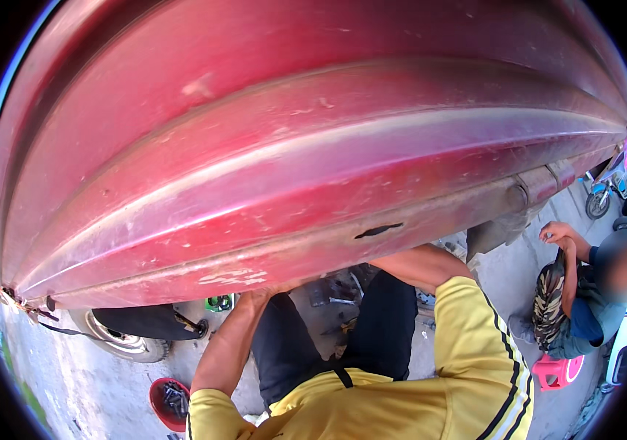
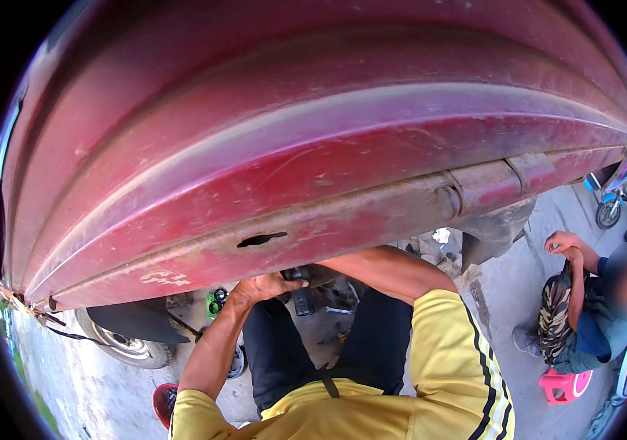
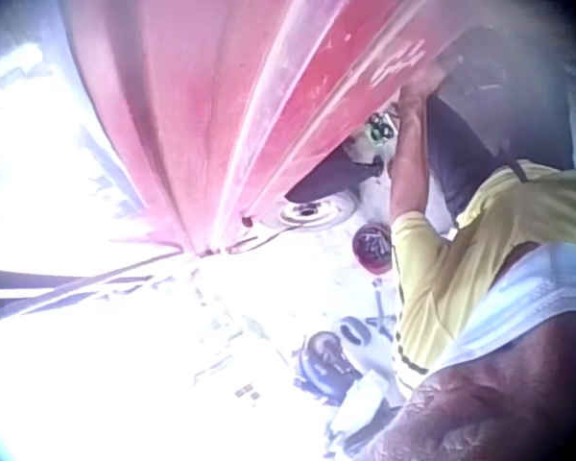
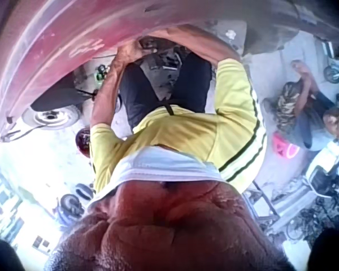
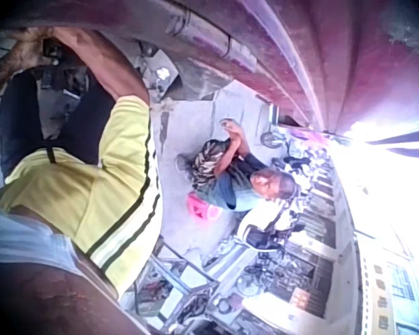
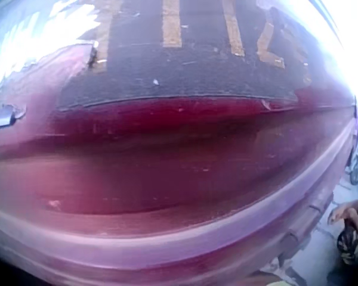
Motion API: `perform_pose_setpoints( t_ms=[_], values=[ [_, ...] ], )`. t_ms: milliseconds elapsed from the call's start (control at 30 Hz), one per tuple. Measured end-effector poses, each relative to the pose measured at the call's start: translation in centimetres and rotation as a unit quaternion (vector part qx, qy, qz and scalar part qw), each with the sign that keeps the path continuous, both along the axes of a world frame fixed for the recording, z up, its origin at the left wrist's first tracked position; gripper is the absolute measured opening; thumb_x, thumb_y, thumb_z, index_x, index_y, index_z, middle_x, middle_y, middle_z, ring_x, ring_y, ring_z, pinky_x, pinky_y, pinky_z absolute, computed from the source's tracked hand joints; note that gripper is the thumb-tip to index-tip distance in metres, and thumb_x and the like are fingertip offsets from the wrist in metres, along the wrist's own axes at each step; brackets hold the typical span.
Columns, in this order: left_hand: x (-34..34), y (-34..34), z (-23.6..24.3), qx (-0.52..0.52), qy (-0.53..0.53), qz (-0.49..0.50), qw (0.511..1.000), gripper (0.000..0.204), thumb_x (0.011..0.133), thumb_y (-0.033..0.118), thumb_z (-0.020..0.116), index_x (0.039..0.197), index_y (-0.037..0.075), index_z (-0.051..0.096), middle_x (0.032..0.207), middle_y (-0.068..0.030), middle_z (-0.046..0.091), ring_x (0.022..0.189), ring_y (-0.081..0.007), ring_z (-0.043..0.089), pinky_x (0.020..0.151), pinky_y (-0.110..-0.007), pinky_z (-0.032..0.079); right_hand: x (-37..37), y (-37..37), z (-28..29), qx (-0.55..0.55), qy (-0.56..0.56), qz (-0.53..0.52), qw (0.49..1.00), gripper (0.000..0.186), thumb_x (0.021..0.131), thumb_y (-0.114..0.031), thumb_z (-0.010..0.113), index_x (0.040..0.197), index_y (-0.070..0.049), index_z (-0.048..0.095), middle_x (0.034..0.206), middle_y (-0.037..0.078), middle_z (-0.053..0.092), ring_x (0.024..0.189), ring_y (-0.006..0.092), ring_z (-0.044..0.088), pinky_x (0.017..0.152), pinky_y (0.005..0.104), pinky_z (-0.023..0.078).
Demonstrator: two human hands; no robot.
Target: The person reaches behind the wheel rotor of a vehicle to remove or replace parts of the brake assembly by hand.
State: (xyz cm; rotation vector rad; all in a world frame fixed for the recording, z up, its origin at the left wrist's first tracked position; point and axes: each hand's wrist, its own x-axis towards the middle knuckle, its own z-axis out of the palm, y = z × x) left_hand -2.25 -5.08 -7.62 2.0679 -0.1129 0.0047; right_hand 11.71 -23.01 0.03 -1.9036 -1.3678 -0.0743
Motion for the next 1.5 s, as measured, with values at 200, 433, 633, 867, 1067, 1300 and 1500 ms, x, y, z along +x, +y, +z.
perform_pose_setpoints(
  t_ms=[200,433,633,867,1067,1300,1500],
  values=[
    [1.2,-2.0,2.8,0.119,0.061,-0.022,0.991,0.083,0.068,0.047,0.09,0.133,0.003,0.062,0.126,-0.0191,0.067,0.118,-0.0361,0.061,0.105,-0.044,0.047,-1.6,2.0,1.4,-0.052,-0.06,-0.004,0.997,0.036,0.098,-0.026,0.057,0.123,-0.001,0.065,0.106,0.024,0.07,0.1,0.0407,0.069,0.088,0.0518,0.053],
    [0.4,-2.0,4.6,0.133,0.015,0.021,0.991,0.086,0.061,0.052,0.094,0.122,-0.001,0.066,0.123,-0.0188,0.069,0.12,-0.0333,0.062,0.109,-0.043,0.045,-3.4,5.5,1.6,-0.122,-0.092,0.044,0.987,0.039,0.098,-0.025,0.055,0.127,0.0,0.063,0.107,0.023,0.07,0.101,0.0403,0.069,0.088,0.0514,0.054],
    [0.4,-1.8,6.0,0.24,0.059,0.044,0.968,0.07,0.058,0.044,0.097,0.105,-0.001,0.071,0.089,-0.0174,0.074,0.081,-0.036,0.072,0.078,-0.043,0.056,-3.8,2.5,1.6,-0.106,-0.181,-0.005,0.978,0.043,0.087,-0.004,0.056,0.129,0.004,0.06,0.098,0.031,0.067,0.095,0.0429,0.071,0.08,0.053,0.058],
    [-0.2,-3.8,6.4,0.268,0.023,0.107,0.957,0.086,0.059,0.04,0.097,0.126,-0.001,0.063,0.107,-0.022,0.073,0.102,-0.0385,0.07,0.089,-0.047,0.053,-2.5,0.7,0.7,0.001,-0.106,-0.098,0.99,0.026,0.095,-0.01,0.057,0.114,0.007,0.06,0.069,0.027,0.065,0.067,0.0408,0.07,0.06,0.0503,0.057],
    [-0.7,-4.4,6.4,0.27,-0.018,0.13,0.954,0.081,0.06,0.033,0.096,0.125,0.0,0.062,0.113,-0.0211,0.072,0.109,-0.0405,0.069,0.094,-0.046,0.053,-2.8,-3.8,-2.1,0.072,0.211,-0.198,0.954,0.036,0.1,-0.031,0.063,0.114,0.002,0.058,0.071,0.024,0.065,0.067,0.0397,0.067,0.063,0.0474,0.052],
    [-0.8,-4.3,6.7,0.261,0.005,0.128,0.957,0.076,0.061,0.028,0.096,0.124,0.001,0.063,0.113,-0.0202,0.073,0.11,-0.04,0.068,0.095,-0.047,0.053,-3.2,-5.7,-4.2,0.186,0.442,-0.189,0.857,0.022,0.104,-0.022,0.064,0.108,-0.001,0.06,0.085,0.0,0.064,0.076,0.0074,0.064,0.062,0.0248,0.05],
    [-1.0,-4.8,6.1,0.217,-0.034,0.158,0.963,0.075,0.059,0.024,0.097,0.123,0.001,0.067,0.114,-0.0193,0.073,0.11,-0.0378,0.069,0.096,-0.044,0.053,-2.3,-6.7,-7.6,0.231,0.501,-0.135,0.823,0.022,0.103,-0.024,0.066,0.113,-0.004,0.061,0.081,-0.004,0.059,0.072,0.0041,0.059,0.057,0.0222,0.044]
  ],
)
